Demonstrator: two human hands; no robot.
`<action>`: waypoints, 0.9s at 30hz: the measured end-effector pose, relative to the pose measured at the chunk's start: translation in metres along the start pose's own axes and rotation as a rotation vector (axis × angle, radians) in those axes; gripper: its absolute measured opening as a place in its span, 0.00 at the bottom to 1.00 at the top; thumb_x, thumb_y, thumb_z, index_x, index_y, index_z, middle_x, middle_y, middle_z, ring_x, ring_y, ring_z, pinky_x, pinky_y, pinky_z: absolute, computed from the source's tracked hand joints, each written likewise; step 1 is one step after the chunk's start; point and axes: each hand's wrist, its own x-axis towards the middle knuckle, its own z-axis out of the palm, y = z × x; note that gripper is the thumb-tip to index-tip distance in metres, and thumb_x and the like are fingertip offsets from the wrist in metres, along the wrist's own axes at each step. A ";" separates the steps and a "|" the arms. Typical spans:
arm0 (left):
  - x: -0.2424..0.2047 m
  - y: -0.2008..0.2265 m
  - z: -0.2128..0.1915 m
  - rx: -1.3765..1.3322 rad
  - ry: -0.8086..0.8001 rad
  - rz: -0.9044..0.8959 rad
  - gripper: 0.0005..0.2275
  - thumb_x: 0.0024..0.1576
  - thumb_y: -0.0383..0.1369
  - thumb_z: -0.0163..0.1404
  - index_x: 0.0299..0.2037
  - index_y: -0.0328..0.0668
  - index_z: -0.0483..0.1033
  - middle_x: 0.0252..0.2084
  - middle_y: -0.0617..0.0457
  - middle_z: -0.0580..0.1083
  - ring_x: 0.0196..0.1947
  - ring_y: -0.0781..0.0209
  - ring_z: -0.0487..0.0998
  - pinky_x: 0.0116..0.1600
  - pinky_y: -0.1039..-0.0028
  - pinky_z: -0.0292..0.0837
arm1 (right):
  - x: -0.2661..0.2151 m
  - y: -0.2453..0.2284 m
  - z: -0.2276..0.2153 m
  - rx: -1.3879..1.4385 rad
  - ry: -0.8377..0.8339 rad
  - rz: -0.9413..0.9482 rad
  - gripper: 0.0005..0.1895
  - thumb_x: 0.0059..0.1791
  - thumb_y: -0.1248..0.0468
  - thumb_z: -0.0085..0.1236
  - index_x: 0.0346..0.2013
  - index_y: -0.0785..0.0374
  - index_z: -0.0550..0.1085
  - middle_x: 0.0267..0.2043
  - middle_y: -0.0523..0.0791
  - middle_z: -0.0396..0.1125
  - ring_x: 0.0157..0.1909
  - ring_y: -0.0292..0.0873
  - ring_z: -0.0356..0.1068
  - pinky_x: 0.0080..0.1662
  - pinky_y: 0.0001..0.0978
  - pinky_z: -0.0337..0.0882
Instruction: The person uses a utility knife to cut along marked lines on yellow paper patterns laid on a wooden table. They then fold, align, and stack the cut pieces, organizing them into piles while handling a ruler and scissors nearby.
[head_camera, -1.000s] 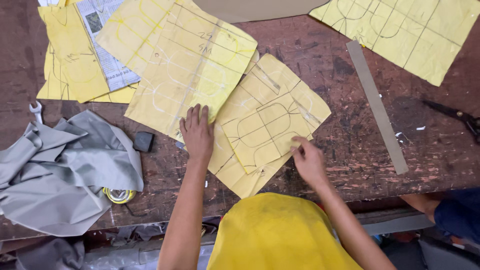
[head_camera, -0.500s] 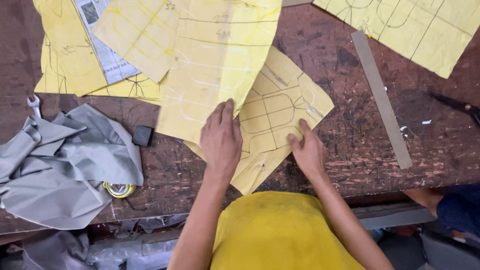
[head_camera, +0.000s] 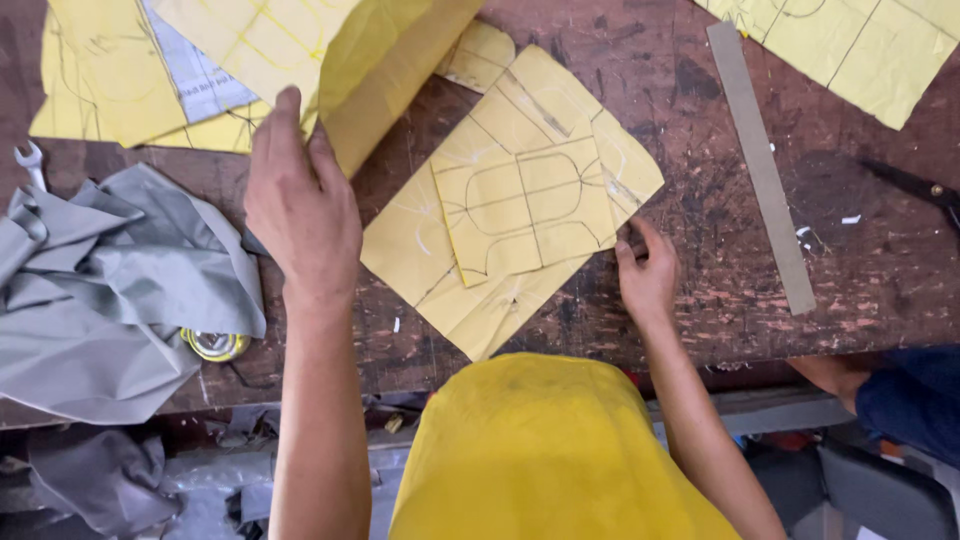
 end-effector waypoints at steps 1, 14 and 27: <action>-0.004 0.002 0.003 -0.006 -0.023 -0.029 0.15 0.68 0.25 0.50 0.65 0.34 0.70 0.58 0.41 0.76 0.53 0.44 0.80 0.54 0.59 0.76 | -0.001 0.003 -0.001 -0.039 0.002 -0.026 0.21 0.49 0.68 0.62 0.58 0.66 0.75 0.45 0.51 0.70 0.39 0.44 0.70 0.43 0.38 0.71; -0.105 0.023 0.156 0.314 -0.640 -0.035 0.31 0.62 0.46 0.45 0.75 0.49 0.53 0.75 0.39 0.49 0.75 0.35 0.39 0.68 0.29 0.28 | 0.015 0.050 -0.044 1.410 -0.185 0.768 0.11 0.59 0.64 0.45 0.46 0.69 0.71 0.36 0.47 0.69 0.30 0.34 0.67 0.34 0.24 0.70; -0.119 0.037 0.182 0.138 -0.766 0.299 0.42 0.51 0.61 0.53 0.75 0.59 0.52 0.79 0.55 0.48 0.79 0.46 0.36 0.72 0.28 0.24 | -0.021 -0.029 -0.012 0.653 -0.589 0.615 0.09 0.54 0.67 0.50 0.45 0.68 0.76 0.31 0.45 0.69 0.28 0.39 0.67 0.33 0.28 0.69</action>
